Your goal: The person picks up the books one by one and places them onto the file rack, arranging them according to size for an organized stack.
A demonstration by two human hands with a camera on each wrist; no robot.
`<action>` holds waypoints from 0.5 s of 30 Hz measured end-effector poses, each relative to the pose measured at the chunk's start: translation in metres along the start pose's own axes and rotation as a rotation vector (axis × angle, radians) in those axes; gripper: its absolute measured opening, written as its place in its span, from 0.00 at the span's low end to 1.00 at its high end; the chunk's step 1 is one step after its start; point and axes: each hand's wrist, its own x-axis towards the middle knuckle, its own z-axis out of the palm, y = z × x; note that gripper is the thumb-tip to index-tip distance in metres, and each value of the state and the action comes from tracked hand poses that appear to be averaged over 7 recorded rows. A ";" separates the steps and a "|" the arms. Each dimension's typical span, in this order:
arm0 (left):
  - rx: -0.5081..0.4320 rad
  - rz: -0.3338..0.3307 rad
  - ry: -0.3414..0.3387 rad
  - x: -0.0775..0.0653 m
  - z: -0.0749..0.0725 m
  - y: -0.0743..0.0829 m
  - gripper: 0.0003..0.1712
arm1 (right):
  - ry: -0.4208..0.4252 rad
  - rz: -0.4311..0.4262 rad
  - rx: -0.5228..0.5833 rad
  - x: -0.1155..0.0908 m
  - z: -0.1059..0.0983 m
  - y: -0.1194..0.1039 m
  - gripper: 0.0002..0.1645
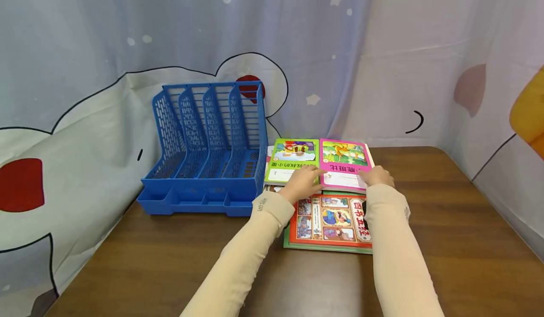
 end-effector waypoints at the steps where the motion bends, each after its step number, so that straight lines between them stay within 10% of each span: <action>1: -0.006 0.004 -0.006 0.000 0.000 0.001 0.24 | -0.010 0.004 0.009 -0.003 -0.001 -0.001 0.43; 7: -0.029 -0.006 -0.037 0.000 0.001 0.005 0.19 | -0.079 0.077 0.022 0.004 0.004 -0.002 0.48; 15: -0.034 0.036 -0.036 0.001 0.001 0.004 0.15 | -0.051 0.095 0.114 0.073 0.022 0.042 0.66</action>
